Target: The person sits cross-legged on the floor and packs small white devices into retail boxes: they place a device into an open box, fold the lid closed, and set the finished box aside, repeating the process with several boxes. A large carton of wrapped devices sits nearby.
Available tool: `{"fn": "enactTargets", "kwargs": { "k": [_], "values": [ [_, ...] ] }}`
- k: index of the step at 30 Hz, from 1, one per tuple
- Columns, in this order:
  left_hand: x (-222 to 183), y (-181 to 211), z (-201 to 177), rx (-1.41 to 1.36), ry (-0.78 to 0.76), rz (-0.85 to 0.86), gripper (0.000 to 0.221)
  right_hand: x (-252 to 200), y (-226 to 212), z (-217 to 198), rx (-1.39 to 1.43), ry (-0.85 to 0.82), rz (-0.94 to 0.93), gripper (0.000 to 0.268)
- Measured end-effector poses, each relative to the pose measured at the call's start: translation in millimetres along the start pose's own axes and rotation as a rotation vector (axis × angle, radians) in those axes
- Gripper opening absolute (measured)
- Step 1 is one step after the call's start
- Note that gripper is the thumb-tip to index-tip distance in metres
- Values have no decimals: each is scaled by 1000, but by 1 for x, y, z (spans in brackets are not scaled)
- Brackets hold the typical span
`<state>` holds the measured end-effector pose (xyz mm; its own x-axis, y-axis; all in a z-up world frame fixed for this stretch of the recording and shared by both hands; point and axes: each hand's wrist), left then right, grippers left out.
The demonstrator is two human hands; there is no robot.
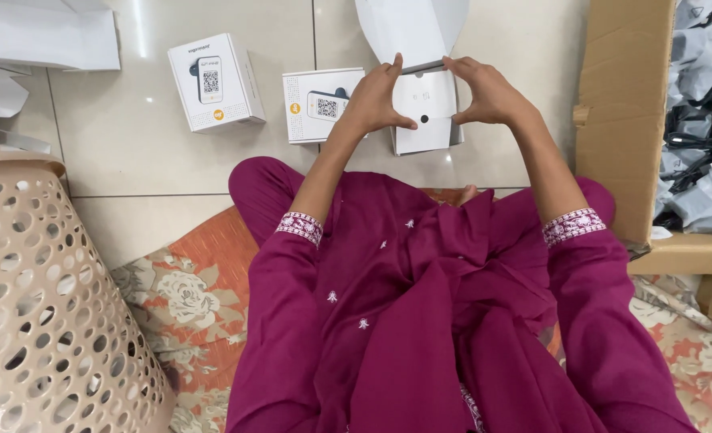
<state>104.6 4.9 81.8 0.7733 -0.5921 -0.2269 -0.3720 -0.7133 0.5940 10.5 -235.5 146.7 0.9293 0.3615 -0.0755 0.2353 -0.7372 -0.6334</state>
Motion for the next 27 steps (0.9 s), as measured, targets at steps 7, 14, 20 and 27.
{"fn": "enactTargets", "kwargs": {
  "k": [7, 14, 20, 27],
  "values": [
    [-11, 16, -14, -209, -56, 40, 142, -17, 25, 0, 236, 56, 29, 110],
    [-12, 12, 10, -99, -84, 89, 136, -25, 12, -2, 250, 34, -4, 111],
    [-8, 14, 47, 259, -156, -47, 126, -29, 33, 41, -254, -20, -27, 102],
    [-57, 25, 55, 41, 397, 92, 143, -26, 5, 60, -499, 219, -141, 109]
  ]
}}
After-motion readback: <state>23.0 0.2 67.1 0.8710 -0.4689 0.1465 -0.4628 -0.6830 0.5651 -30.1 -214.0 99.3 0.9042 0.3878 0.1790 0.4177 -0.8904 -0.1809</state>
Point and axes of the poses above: each hand's wrist, its own x-axis towards the middle knuckle, its own z-axis out of the palm, y = z × x, and after that the axes turned 12 degrees about -z, right-handed
